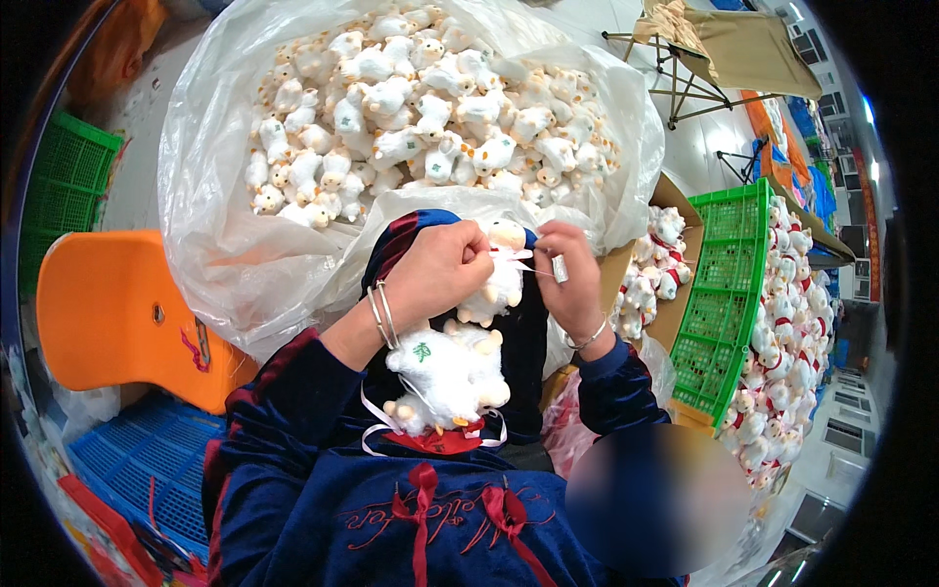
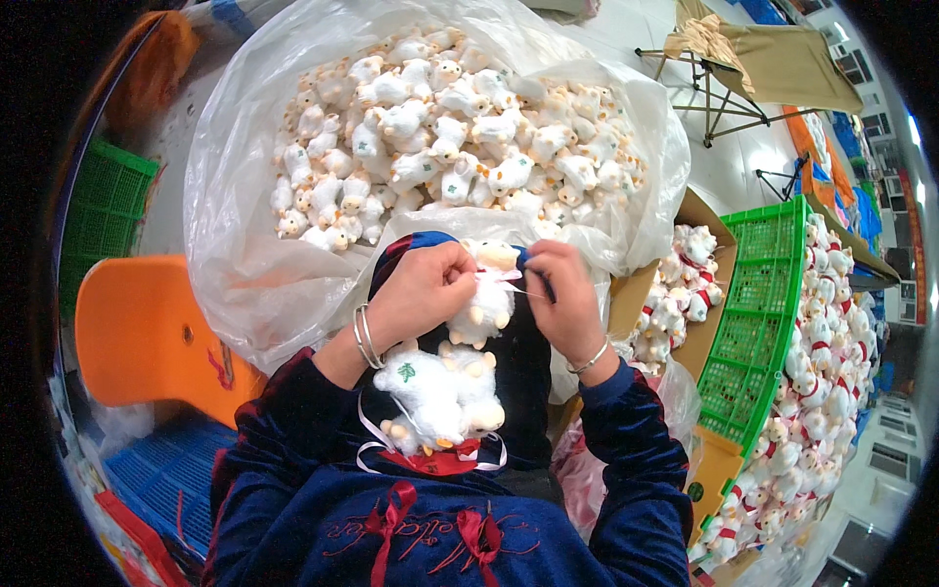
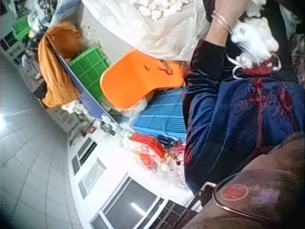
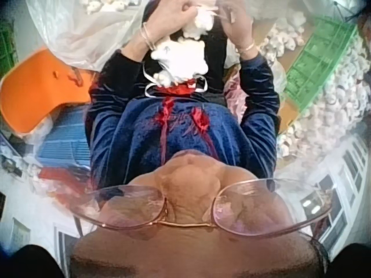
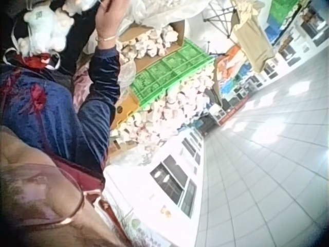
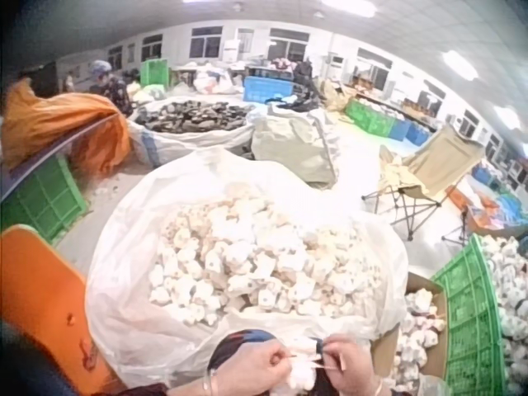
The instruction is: The person sits on the floor and ties red ribbons around the necks of small white stuffed animals. They pick each toy from a large plastic bag, wrap the ribbon, and tie a bow by hand, then place the finished items into a green crate.
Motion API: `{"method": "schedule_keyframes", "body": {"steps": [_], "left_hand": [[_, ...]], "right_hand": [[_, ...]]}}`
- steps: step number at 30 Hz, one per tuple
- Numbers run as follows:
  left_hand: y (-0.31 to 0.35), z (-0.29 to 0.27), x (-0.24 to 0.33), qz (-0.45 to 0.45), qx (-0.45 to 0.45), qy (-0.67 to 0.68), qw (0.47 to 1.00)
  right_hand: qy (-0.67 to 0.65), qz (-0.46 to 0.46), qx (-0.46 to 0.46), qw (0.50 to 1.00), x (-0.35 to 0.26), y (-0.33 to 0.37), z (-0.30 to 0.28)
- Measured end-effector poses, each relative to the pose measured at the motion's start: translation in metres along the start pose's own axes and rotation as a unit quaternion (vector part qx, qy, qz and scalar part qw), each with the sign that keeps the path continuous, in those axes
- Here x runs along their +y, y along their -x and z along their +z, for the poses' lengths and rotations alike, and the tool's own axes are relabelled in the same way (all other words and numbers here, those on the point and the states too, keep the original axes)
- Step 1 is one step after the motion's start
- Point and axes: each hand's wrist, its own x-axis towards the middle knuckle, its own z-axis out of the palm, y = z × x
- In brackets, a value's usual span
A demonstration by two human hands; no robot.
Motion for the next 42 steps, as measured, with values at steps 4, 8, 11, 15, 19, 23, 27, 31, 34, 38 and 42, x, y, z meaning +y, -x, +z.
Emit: {"method": "schedule_keyframes", "body": {"steps": [4, 8, 11, 15, 19, 23, 27, 31, 34, 38, 42], "left_hand": [[0.0, 0.0, 0.004, -0.025, -0.003, 0.032, 0.999], [0.003, 0.002, 0.007, -0.038, 0.0, -0.014, 0.999], [0.004, 0.0, 0.013, -0.066, -0.043, -0.051, 0.996], [0.008, 0.001, 0.009, -0.034, -0.037, -0.03, 0.998], [0.014, 0.0, 0.013, 0.008, -0.016, -0.038, 0.999], [0.015, 0.001, 0.014, 0.056, -0.002, -0.083, 0.995], [0.008, -0.003, 0.017, 0.07, -0.03, -0.112, 0.991], [-0.004, -0.011, 0.019, 0.055, -0.07, -0.155, 0.984], [-0.008, -0.016, 0.026, 0.045, -0.085, -0.178, 0.979], [-0.008, -0.021, 0.038, 0.009, -0.084, -0.123, 0.989], [-0.007, -0.009, 0.038, 0.008, -0.031, -0.123, 0.992]], "right_hand": [[-0.052, 0.139, 0.077, 0.986, 0.001, 0.002, -0.017], [-0.092, 0.209, 0.015, 0.974, -0.018, -0.003, -0.027], [-0.089, 0.229, -0.031, 0.969, -0.034, -0.009, -0.019], [-0.062, 0.232, -0.058, 0.969, -0.041, -0.007, -0.013], [-0.057, 0.271, -0.076, 0.958, -0.049, -0.003, -0.019], [-0.092, 0.349, -0.084, 0.929, -0.054, -0.004, -0.019], [-0.026, 0.333, -0.073, 0.94, -0.051, -0.003, -0.013], [-0.046, 0.32, -0.068, 0.944, -0.042, -0.002, -0.006], [-0.124, 0.384, -0.073, 0.912, -0.048, -0.009, -0.008], [-0.25, 0.388, -0.042, 0.886, -0.048, -0.006, -0.002], [-0.288, 0.391, -0.023, 0.874, -0.043, 0.002, 0.002]]}}
